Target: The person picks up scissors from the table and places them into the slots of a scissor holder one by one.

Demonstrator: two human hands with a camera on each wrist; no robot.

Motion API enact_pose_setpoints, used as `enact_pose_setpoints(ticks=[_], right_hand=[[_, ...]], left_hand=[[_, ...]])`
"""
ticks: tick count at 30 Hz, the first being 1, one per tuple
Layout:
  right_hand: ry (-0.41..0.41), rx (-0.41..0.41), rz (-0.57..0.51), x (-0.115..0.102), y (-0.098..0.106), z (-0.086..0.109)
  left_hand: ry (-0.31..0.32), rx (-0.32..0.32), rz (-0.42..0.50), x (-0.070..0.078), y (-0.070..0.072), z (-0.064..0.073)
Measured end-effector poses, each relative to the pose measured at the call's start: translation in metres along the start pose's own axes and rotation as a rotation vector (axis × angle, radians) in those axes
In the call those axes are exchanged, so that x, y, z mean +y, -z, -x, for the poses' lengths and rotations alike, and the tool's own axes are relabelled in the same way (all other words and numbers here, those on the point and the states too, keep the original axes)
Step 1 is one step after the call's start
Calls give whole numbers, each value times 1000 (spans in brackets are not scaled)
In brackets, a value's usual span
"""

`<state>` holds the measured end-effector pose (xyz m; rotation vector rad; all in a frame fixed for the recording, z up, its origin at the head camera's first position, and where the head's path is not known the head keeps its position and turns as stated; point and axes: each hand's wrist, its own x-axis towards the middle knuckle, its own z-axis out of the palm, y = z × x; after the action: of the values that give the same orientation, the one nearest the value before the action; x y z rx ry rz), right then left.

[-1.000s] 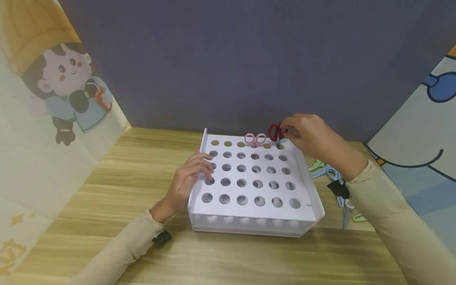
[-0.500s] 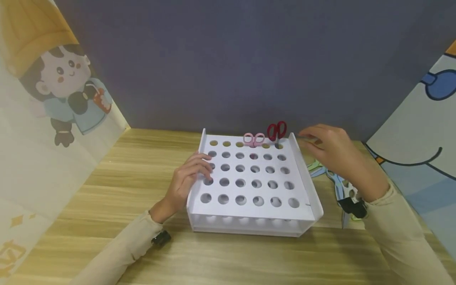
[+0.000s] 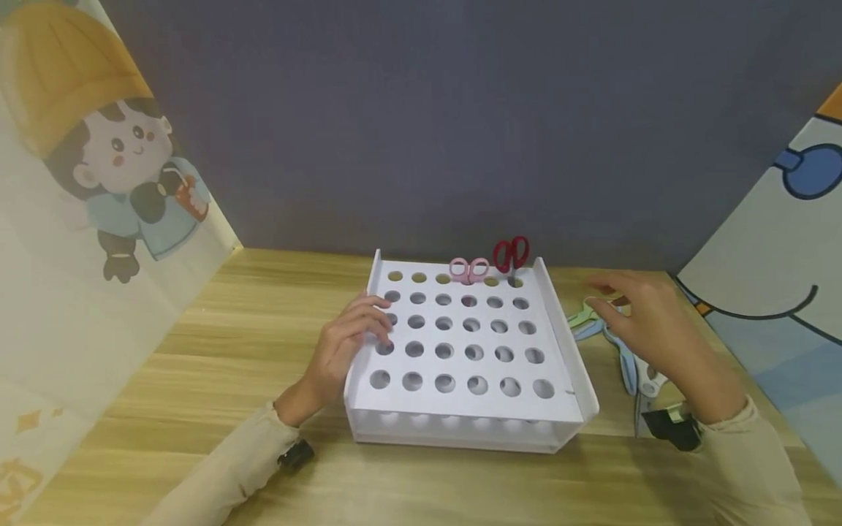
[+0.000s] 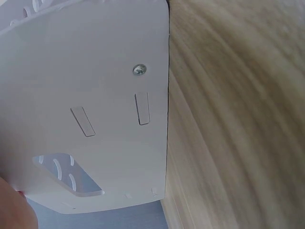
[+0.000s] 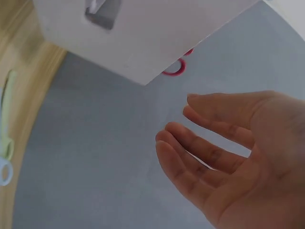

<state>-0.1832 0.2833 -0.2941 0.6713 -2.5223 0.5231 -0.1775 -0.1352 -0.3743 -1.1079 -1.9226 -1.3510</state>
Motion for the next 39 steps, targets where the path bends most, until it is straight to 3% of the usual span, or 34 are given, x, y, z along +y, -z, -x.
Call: enact_pose_setpoints(ticks=[9,15,22,27,31,39], right_hand=[[-89,-75,98,32,-11,7],[-114,-123,101,62,-25,16],[-311,-372,51,93,-38,27],[-351,-493,56,106,-46,31],[-370,-527,61,110,-50,33],[-343,-504,98,118,-56,37]], left_hand=[[-3,5,-8,0,3,-2],[1,-7,-6,0,1,-4],[5,-5,-5,0,-1,-3],[6,0,-10,-2,0,-1],[6,1,-6,-2,0,-1],[2,1,-14,-2,0,-2]])
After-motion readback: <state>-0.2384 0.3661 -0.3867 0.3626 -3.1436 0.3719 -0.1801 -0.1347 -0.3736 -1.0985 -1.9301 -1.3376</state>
